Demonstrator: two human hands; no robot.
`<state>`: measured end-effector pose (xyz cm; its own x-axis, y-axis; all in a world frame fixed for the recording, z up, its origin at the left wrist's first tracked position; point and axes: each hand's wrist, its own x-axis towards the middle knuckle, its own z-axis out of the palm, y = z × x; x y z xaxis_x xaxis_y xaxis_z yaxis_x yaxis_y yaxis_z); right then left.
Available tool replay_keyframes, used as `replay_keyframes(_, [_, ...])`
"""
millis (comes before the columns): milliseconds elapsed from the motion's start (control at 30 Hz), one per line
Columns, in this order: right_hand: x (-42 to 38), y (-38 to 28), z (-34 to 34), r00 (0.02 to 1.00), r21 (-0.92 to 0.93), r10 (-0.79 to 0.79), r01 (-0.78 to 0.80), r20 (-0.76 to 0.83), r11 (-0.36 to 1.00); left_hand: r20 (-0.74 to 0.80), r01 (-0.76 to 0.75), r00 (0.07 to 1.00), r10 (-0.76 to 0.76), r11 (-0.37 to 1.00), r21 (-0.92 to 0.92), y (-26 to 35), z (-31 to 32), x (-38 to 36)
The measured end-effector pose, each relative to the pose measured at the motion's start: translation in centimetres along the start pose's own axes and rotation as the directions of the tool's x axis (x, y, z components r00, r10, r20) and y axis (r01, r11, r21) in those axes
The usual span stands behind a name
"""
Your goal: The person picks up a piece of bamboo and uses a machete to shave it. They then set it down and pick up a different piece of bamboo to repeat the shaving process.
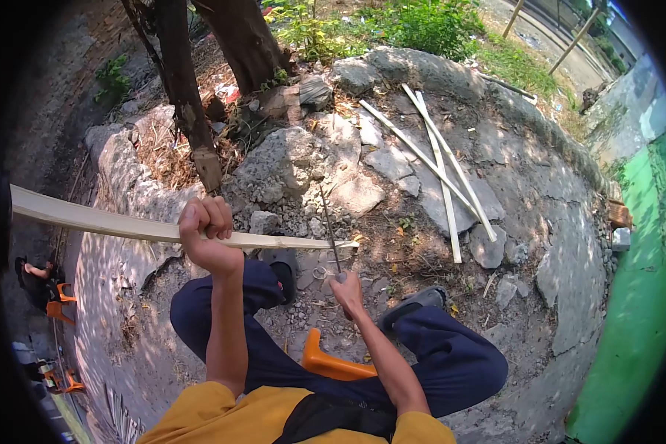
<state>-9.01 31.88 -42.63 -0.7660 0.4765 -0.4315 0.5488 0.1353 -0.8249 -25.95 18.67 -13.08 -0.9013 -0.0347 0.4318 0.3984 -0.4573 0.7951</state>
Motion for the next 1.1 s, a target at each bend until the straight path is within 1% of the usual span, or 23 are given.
replay_keyframes(67, [0.1, -0.6, 0.1, 0.999, 0.001, 0.047, -0.047, 0.025, 0.999, -0.025, -0.004, 1.000, 0.003, 1.000, -0.017, -0.1, -0.1, 0.1])
replay_keyframes(100, [-0.3, -0.9, 0.7, 1.000, 0.053, -0.025, 0.024, 0.007, 0.998, -0.015, -0.001, 1.000, 0.000, 1.000, -0.011, -0.1, -0.1, 0.2])
replay_keyframes(133, [-0.8, -2.2, 0.6, 1.000, 0.044, -0.025, 0.025, 0.016, 0.999, -0.010, 0.007, 1.000, -0.007, 1.000, 0.000, -0.1, -0.1, 0.1])
replay_keyframes(200, [-2.3, -5.5, 0.0, 0.968, 0.151, -0.237, 0.222, 0.085, 0.963, -0.041, 0.008, 0.999, -0.008, 1.000, 0.008, -0.1, -0.3, 0.2])
replay_keyframes(233, [-2.2, -5.9, -0.1, 0.952, 0.147, -0.288, 0.272, 0.101, 0.951, -0.055, 0.002, 0.999, -0.002, 1.000, 0.006, -0.2, -0.4, 0.3])
replay_keyframes(367, [-0.9, -3.4, 0.6, 0.956, 0.166, -0.271, 0.252, 0.108, 0.953, -0.058, 0.003, 0.998, -0.003, 1.000, 0.006, -0.2, -0.6, 0.6])
replay_keyframes(433, [0.3, -0.6, 0.9, 0.994, 0.107, -0.112, 0.113, -0.016, 0.988, -0.036, -0.004, 0.999, 0.004, 1.000, 0.016, -0.2, -0.9, 0.5])
replay_keyframes(467, [1.3, 1.0, 0.9, 0.992, 0.109, -0.121, 0.122, -0.019, 0.987, -0.032, -0.013, 0.999, 0.013, 1.000, 0.013, -0.1, -0.8, 0.5])
replay_keyframes(533, [2.7, 2.4, 0.3, 0.994, 0.067, 0.083, -0.088, 0.070, 0.994, -0.030, 0.018, 0.999, -0.018, 1.000, -0.010, -0.1, -0.5, 0.4])
replay_keyframes(567, [2.6, 2.3, 0.2, 1.000, -0.003, 0.004, -0.004, 0.014, 1.000, -0.041, 0.024, 0.999, -0.024, 1.000, -0.006, -0.2, -0.4, 0.5])
replay_keyframes(600, [2.1, 2.4, 0.1, 1.000, -0.011, 0.008, -0.008, 0.012, 1.000, -0.047, 0.029, 0.998, -0.030, 1.000, -0.011, -0.1, -0.5, 0.3])
replay_keyframes(667, [2.0, 2.0, 0.3, 0.996, -0.071, -0.081, 0.078, -0.043, 0.994, -0.055, 0.003, 0.998, -0.003, 1.000, 0.004, -0.3, -0.4, 0.5])
replay_keyframes(700, [1.8, 1.8, 0.8, 0.989, -0.009, -0.145, 0.145, -0.033, 0.989, -0.060, 0.005, 0.998, -0.004, 1.000, 0.005, -0.4, -0.3, 0.6])
replay_keyframes(733, [1.3, 1.0, 0.8, 0.990, -0.011, -0.136, 0.135, -0.026, 0.991, -0.051, 0.005, 0.999, -0.005, 1.000, -0.003, -0.2, -0.1, 0.5])
replay_keyframes(800, [0.0, -1.6, 0.0, 0.976, 0.106, -0.212, 0.207, 0.040, 0.973, -0.045, 0.022, 0.999, -0.022, 1.000, -0.005, -0.1, 0.0, 0.1])
replay_keyframes(833, [0.5, -0.2, 0.5, 0.962, 0.139, -0.270, 0.263, 0.033, 0.955, -0.048, 0.023, 0.999, -0.023, 1.000, 0.000, 0.0, -0.1, 0.1])
replay_keyframes(867, [0.9, 1.0, 0.7, 0.962, 0.136, -0.272, 0.266, 0.032, 0.954, -0.052, 0.013, 0.999, -0.013, 1.000, 0.001, -0.1, 0.0, 0.4])
replay_keyframes(933, [1.4, 3.5, 1.3, 0.994, 0.240, -0.105, 0.098, 0.019, 0.966, -0.042, 0.003, 0.999, -0.003, 1.000, 0.001, -0.3, -0.3, 0.3])
replay_keyframes(967, [2.3, 5.5, 1.7, 0.993, 0.240, -0.119, 0.110, 0.023, 0.965, -0.032, 0.003, 0.999, -0.003, 1.000, 0.006, -0.3, -0.4, 0.3])
replay_keyframes(1000, [3.2, 7.9, 1.9, 0.999, 0.203, -0.028, 0.019, 0.040, 0.979, -0.034, -0.006, 0.999, 0.006, 1.000, 0.005, -0.2, -0.4, 0.4])
replay_keyframes(1033, [3.5, 7.7, 1.6, 0.996, 0.163, 0.068, -0.075, 0.051, 0.984, -0.025, -0.011, 1.000, 0.011, 1.000, 0.004, -0.3, -0.3, 0.4])
replay_keyframes(1067, [3.6, 7.5, 1.6, 0.996, 0.160, 0.068, -0.075, 0.050, 0.984, -0.016, -0.011, 1.000, 0.011, 1.000, 0.003, -0.4, -0.3, 0.3])
replay_keyframes(1100, [3.5, 7.6, 1.4, 0.999, 0.096, 0.036, -0.037, 0.010, 0.995, -0.029, 0.008, 1.000, -0.008, 1.000, -0.009, -0.3, -0.4, 0.5])
